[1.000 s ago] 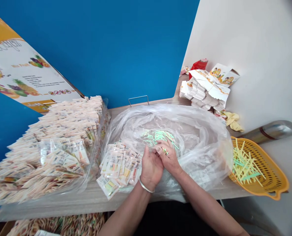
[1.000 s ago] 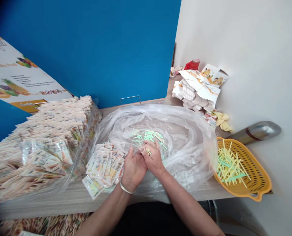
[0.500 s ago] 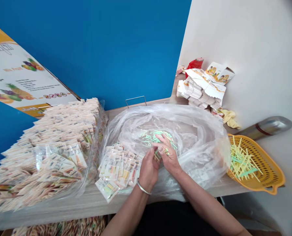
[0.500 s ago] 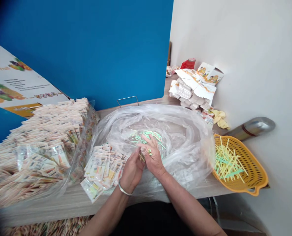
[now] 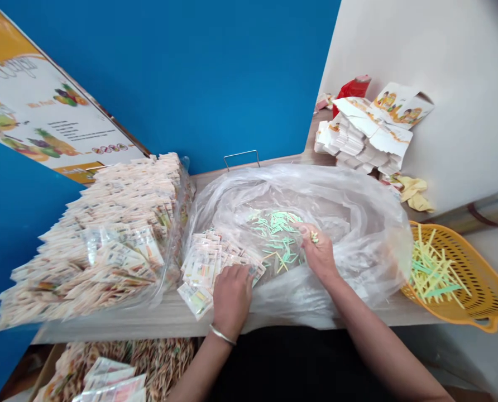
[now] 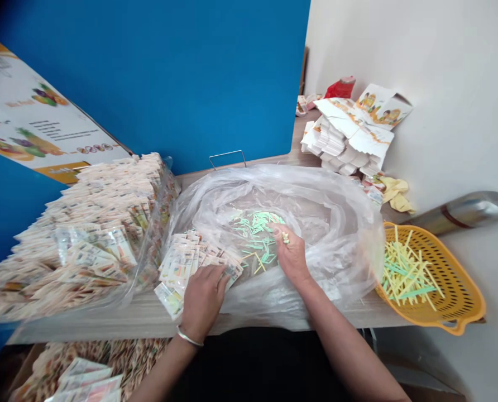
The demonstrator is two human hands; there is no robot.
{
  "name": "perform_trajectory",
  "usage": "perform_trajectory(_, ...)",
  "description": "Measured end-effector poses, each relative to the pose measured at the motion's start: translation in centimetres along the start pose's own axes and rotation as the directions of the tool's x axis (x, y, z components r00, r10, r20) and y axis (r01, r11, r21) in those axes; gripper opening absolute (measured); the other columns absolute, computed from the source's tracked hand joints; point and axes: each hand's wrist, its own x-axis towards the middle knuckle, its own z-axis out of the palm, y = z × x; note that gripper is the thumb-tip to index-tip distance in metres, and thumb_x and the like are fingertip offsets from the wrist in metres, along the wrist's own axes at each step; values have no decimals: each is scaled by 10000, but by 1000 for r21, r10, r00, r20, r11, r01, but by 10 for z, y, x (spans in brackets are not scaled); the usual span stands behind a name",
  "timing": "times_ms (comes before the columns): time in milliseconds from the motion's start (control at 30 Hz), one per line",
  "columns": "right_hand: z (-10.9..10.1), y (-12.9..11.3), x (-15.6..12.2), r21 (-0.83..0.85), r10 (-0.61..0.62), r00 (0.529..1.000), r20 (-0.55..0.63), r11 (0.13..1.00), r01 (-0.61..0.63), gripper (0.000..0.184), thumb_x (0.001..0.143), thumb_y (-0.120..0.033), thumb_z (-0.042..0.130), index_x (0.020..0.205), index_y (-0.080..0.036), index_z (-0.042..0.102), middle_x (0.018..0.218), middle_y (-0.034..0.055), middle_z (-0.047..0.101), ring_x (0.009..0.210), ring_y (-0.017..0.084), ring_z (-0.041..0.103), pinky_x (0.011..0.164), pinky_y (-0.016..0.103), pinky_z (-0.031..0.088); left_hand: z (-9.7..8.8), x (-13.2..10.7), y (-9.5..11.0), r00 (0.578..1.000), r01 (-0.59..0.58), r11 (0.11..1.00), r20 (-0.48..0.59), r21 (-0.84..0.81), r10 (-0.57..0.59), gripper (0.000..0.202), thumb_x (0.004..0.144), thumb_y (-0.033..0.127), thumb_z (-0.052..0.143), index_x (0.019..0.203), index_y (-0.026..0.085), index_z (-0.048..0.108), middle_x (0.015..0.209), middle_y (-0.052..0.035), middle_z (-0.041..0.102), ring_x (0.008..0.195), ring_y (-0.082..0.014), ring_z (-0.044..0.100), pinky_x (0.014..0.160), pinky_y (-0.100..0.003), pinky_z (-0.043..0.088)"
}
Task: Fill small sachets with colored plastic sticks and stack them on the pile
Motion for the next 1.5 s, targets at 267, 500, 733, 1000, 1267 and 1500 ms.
perform_trajectory(267,32,-5,-27,-54,42,961,272,998,-29,394,936,-460,482,688,-188,621,565,-29,509,564,135,451,557,257,319,34,-36,-19,975,-96,961,-172,260,144,195,897,311,627,1067,265,711,1011,-29,726,969,-247,584,816,-399,376)
perform_trajectory(500,40,-13,-47,-38,172,901,397,984,-172,274,865,-449,592,912,-200,694,856,30,720,793,196,635,722,280,439,33,-29,-25,917,-78,989,-380,123,119,173,895,270,637,1037,281,737,957,-27,734,893,-205,599,804,-375,374)
perform_trajectory(733,72,-4,-44,-197,162,887,433,977,-82,268,854,-299,526,608,-196,552,596,0,581,593,151,492,589,265,356,37,-25,-29,946,-83,995,-311,54,96,261,908,355,607,1124,240,700,1030,-57,728,959,-231,614,864,-403,408)
perform_trajectory(1000,12,-28,-6,-8,-9,729,685,1000,20,246,900,-300,495,754,-205,669,659,-24,611,636,141,520,588,235,376,-8,2,-13,983,135,789,-21,-600,-184,527,925,397,543,1410,212,452,1355,-118,592,1248,-235,547,1045,-401,419)
perform_trajectory(1267,-4,-45,8,-31,2,657,754,999,34,256,861,-336,565,686,-194,686,581,-35,565,556,117,478,532,223,347,-14,28,5,963,215,735,266,-643,-48,284,837,414,635,700,174,699,668,12,652,686,-143,582,672,-248,431)
perform_trajectory(1500,15,-49,14,361,215,906,365,864,-351,544,939,-589,376,932,-166,717,665,38,638,654,177,594,645,299,468,0,26,14,959,282,713,178,-643,-219,284,699,387,755,600,172,599,571,48,553,594,-107,486,623,-231,385)
